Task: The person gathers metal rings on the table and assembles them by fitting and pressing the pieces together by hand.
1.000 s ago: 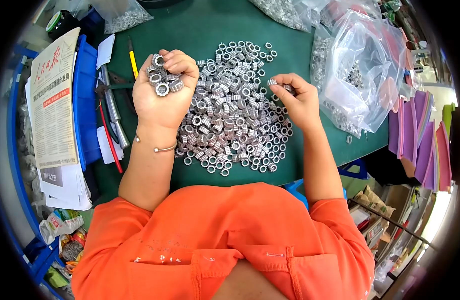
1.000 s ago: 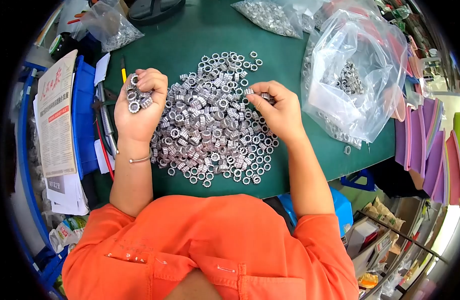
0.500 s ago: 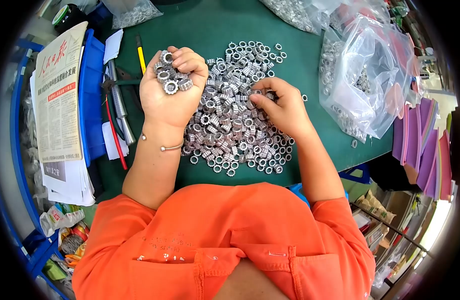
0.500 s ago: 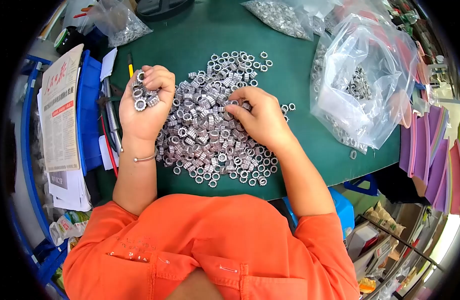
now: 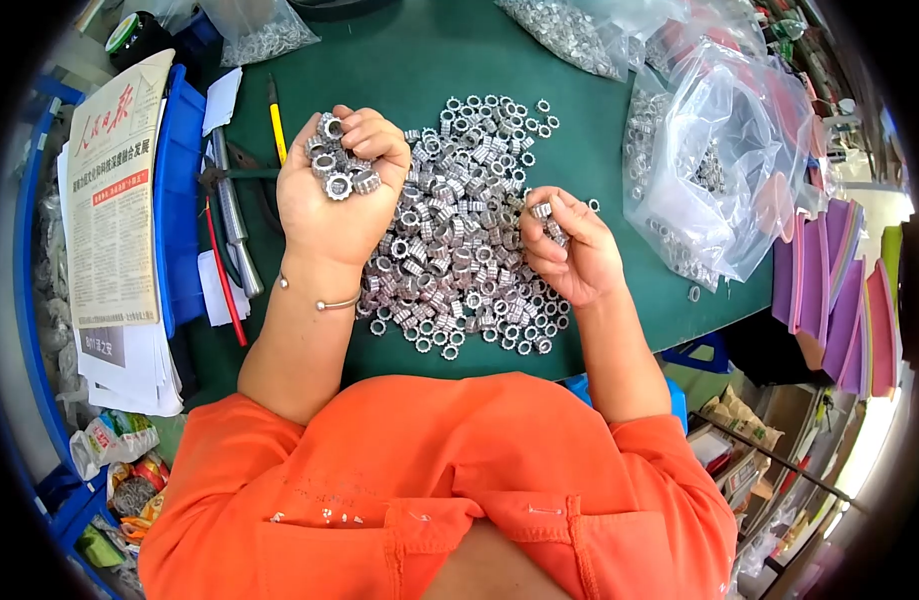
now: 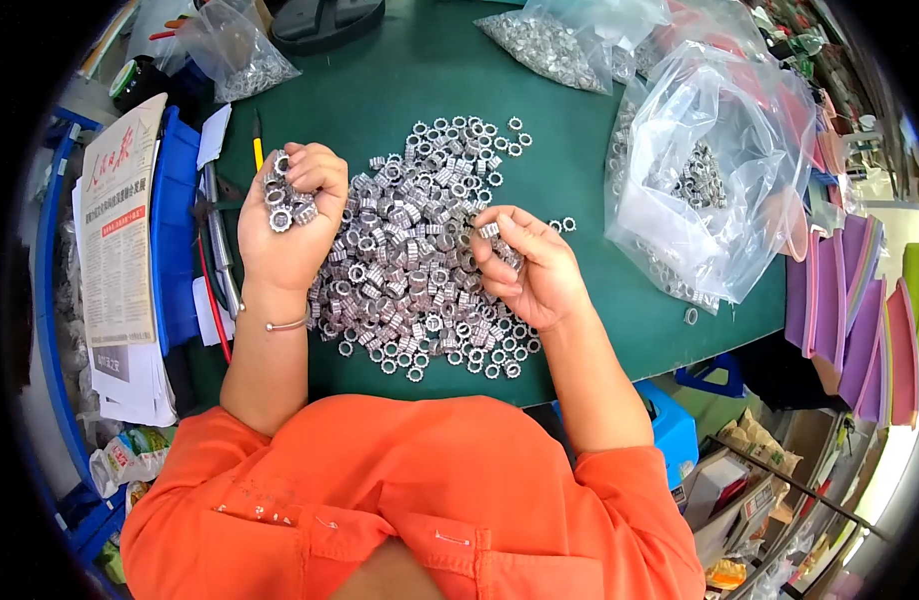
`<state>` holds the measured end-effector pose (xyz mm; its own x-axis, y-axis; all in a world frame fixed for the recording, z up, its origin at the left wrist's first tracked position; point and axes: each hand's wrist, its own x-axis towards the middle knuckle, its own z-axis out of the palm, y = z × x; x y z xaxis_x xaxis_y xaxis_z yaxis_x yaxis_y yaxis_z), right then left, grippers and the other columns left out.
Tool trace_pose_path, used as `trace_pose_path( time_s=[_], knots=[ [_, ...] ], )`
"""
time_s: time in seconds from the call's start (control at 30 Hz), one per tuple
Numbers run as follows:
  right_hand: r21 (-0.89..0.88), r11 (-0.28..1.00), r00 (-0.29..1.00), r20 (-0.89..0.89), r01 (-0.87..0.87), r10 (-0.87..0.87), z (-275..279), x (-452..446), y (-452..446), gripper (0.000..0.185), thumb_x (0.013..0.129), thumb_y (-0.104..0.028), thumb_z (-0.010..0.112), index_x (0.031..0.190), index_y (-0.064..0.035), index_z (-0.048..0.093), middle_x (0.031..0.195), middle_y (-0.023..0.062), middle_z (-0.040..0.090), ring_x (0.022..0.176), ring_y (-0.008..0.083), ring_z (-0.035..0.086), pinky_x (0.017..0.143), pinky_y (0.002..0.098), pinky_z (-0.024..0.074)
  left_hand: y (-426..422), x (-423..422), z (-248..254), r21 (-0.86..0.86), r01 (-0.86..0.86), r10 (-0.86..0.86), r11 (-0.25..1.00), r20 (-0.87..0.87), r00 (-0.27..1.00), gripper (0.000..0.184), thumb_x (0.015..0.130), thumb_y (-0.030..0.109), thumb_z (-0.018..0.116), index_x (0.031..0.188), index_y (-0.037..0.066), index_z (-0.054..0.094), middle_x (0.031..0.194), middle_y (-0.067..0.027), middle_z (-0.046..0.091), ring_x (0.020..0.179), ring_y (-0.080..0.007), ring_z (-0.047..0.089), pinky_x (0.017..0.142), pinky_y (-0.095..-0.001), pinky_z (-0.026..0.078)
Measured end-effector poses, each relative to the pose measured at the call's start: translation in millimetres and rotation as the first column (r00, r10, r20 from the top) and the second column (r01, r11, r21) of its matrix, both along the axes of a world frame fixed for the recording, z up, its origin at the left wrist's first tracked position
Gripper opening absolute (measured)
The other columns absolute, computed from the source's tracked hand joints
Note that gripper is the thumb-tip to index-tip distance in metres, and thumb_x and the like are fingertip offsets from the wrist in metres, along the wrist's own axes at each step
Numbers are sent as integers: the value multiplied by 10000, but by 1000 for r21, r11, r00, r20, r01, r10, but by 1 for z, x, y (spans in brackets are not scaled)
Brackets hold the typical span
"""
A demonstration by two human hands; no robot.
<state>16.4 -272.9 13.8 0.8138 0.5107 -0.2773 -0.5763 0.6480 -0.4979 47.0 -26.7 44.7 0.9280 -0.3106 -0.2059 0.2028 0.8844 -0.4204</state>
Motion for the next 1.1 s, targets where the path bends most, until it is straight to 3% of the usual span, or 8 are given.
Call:
trace_pose_path(
  time_s=[0.2, 0.27, 0.37, 0.47, 0.67, 0.77, 0.9, 1.1],
  knots=[
    [78, 997, 997, 73, 5, -11, -5, -8, -5, 222, 914, -228, 473, 851, -25, 537, 744, 111, 528, 539, 114, 407, 378, 187, 275, 0, 0, 1, -17, 19, -18, 1000, 30, 999, 111, 864, 126, 475, 839, 18, 464, 762, -65, 407, 677, -167, 414, 633, -285, 371],
    [-116, 987, 992, 70, 110, -102, 5, -9, -1, 220, 889, -217, 516, 795, -25, 569, 694, 85, 529, 568, 113, 442, 376, 187, 277, -1, -1, 2, -20, 17, -16, 1000, 42, 999, 114, 863, 128, 477, 840, 18, 464, 763, -69, 412, 676, -171, 416, 633, -287, 371],
    [-797, 559, 955, 295, 228, 31, 17, -7, 21, 123, 769, -105, 696, 821, 2, 667, 667, 22, 587, 628, 70, 521, 446, 209, 369, -1, -2, 3, -20, 23, -22, 1000, 43, 999, 116, 861, 129, 480, 842, 15, 466, 763, -71, 416, 673, -172, 421, 634, -286, 373],
    [-838, 61, 707, 495, 543, 505, 22, -5, 41, 145, 741, -133, 724, 774, -6, 663, 704, 94, 613, 624, 209, 578, 603, 308, 466, -2, -3, 3, -20, 32, -31, 999, 46, 998, 119, 862, 132, 480, 844, 15, 472, 762, -70, 418, 673, -171, 425, 632, -284, 375],
    [-799, 224, 656, 591, 558, 470, 9, -3, 24, 122, 754, -109, 714, 813, -20, 655, 670, 82, 581, 581, 177, 541, 535, 281, 433, -3, -4, 4, -27, 42, -41, 999, 47, 998, 123, 862, 133, 475, 836, 14, 482, 754, -67, 417, 668, -168, 425, 628, -286, 379],
    [-565, 808, 955, 297, 168, 9, 3, -10, 12, 194, 847, -73, 617, 1032, -27, 583, 779, 55, 582, 556, 49, 431, 424, 166, 303, -3, -3, 2, -18, 46, -45, 999, 43, 998, 128, 862, 136, 471, 831, 12, 483, 751, -67, 416, 665, -168, 424, 626, -287, 379],
    [-232, 967, 995, 2, 102, -105, 18, -13, 16, 164, 930, -127, 487, 1023, -4, 544, 858, 133, 567, 529, 53, 388, 399, 145, 288, -4, -2, 2, 4, 41, -41, 999, 42, 998, 133, 863, 140, 469, 830, 12, 483, 749, -67, 415, 668, -169, 424, 626, -286, 379],
    [10, 1000, 998, -66, -1, 2, 8, -16, 6, 155, 940, -165, 481, 972, -20, 528, 854, 133, 578, 507, 55, 392, 383, 145, 300, -1, -9, -1, 44, 21, -23, 999, 36, 999, 141, 871, 144, 474, 828, 10, 485, 761, -69, 418, 678, -167, 422, 629, -282, 379]
  ],
)
